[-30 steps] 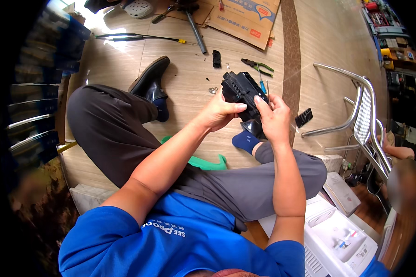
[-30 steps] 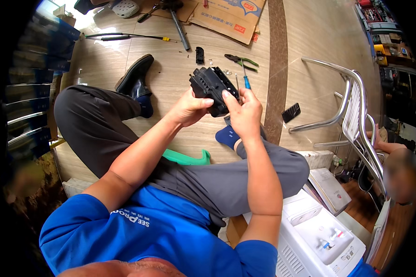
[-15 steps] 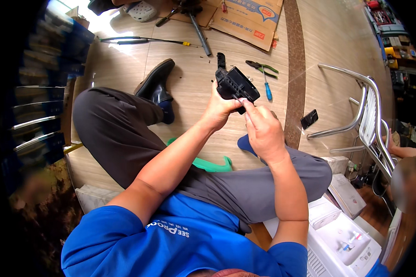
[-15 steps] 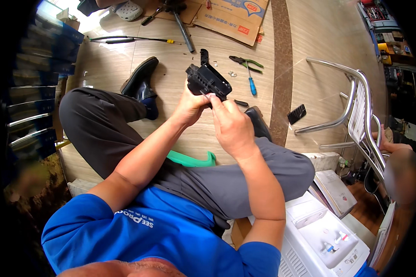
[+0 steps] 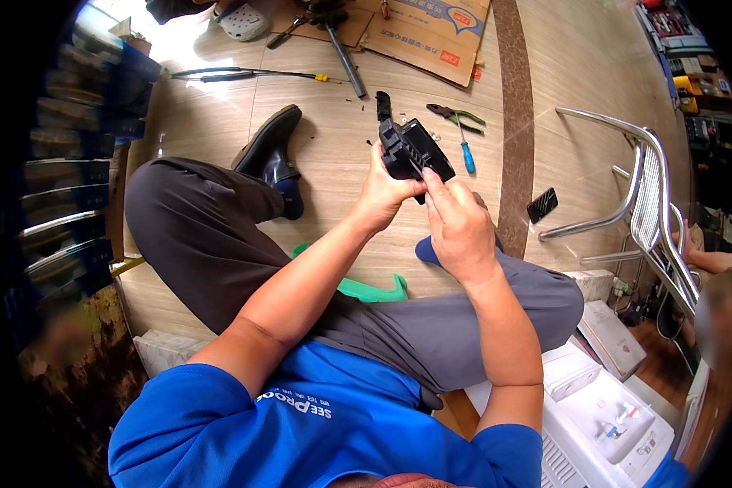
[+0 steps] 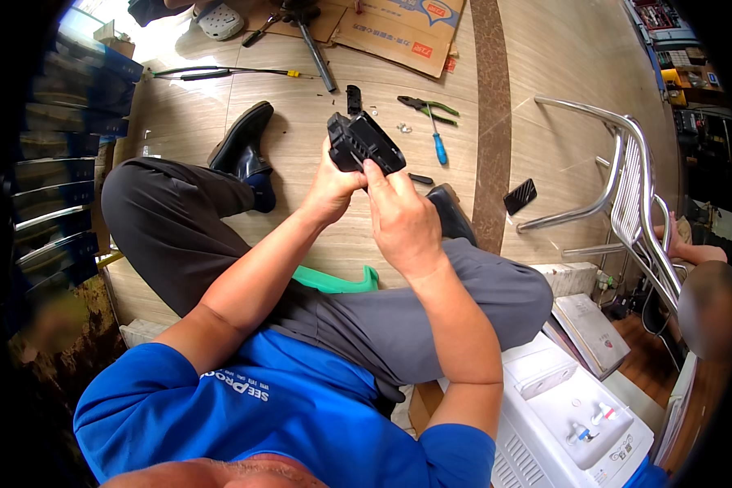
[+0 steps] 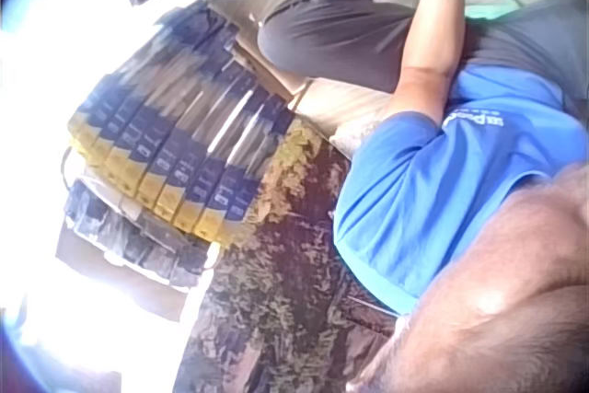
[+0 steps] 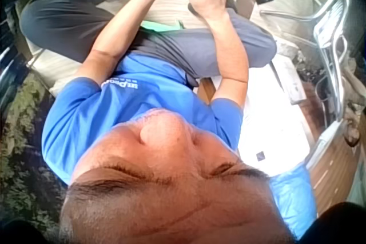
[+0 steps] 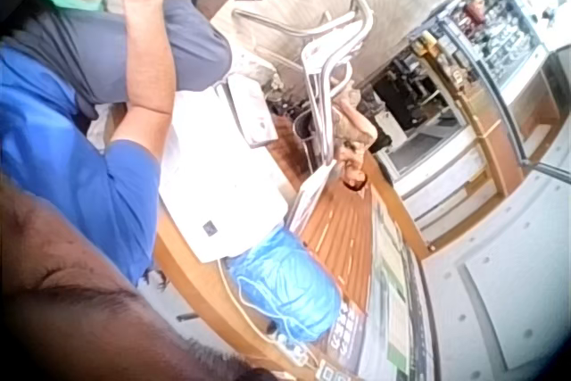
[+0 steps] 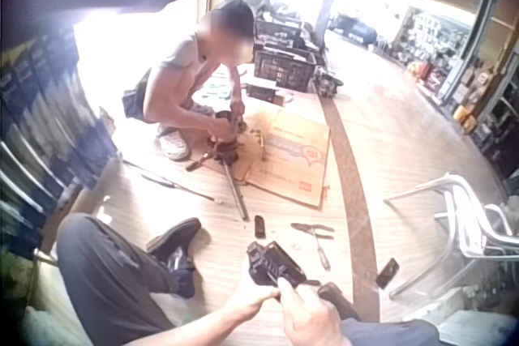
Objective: The person uses a screwdriver to remove screws from a black plastic mechanical assembly, then points at and manipulates internal gears and components while sitting on the floor.
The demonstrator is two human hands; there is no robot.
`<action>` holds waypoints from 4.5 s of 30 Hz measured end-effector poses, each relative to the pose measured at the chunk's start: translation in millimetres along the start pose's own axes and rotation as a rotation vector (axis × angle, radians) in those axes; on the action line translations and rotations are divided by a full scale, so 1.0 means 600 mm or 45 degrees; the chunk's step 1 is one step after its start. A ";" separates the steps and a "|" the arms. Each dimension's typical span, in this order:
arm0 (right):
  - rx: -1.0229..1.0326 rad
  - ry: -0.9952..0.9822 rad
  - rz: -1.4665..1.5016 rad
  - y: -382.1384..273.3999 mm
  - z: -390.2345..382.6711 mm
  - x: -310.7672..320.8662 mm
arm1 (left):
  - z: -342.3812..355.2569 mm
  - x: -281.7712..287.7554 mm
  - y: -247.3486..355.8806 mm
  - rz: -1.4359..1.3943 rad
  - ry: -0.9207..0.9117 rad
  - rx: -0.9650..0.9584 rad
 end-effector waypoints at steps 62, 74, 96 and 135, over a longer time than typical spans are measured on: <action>-0.346 -0.284 0.054 0.033 -0.007 -0.062 | -0.012 0.021 0.039 0.945 0.190 -0.298; -0.099 -0.398 -0.047 0.049 0.005 -0.041 | -0.002 0.022 0.017 0.612 -0.026 -0.081; -0.476 -0.496 0.008 0.052 -0.010 -0.052 | -0.017 0.016 0.015 0.940 0.196 -0.135; -0.972 -0.677 0.751 0.162 -0.032 -0.057 | -0.031 0.000 -0.054 -0.076 -0.089 0.829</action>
Point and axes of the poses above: each hand's wrist, its own z-axis towards the middle knuckle, its own x-axis out of the back of the hand, y = z × x, the point moved 8 cm from there along z, towards the middle knuckle, and after that the axes turned 12 degrees about -z, right-handed, at the moved point
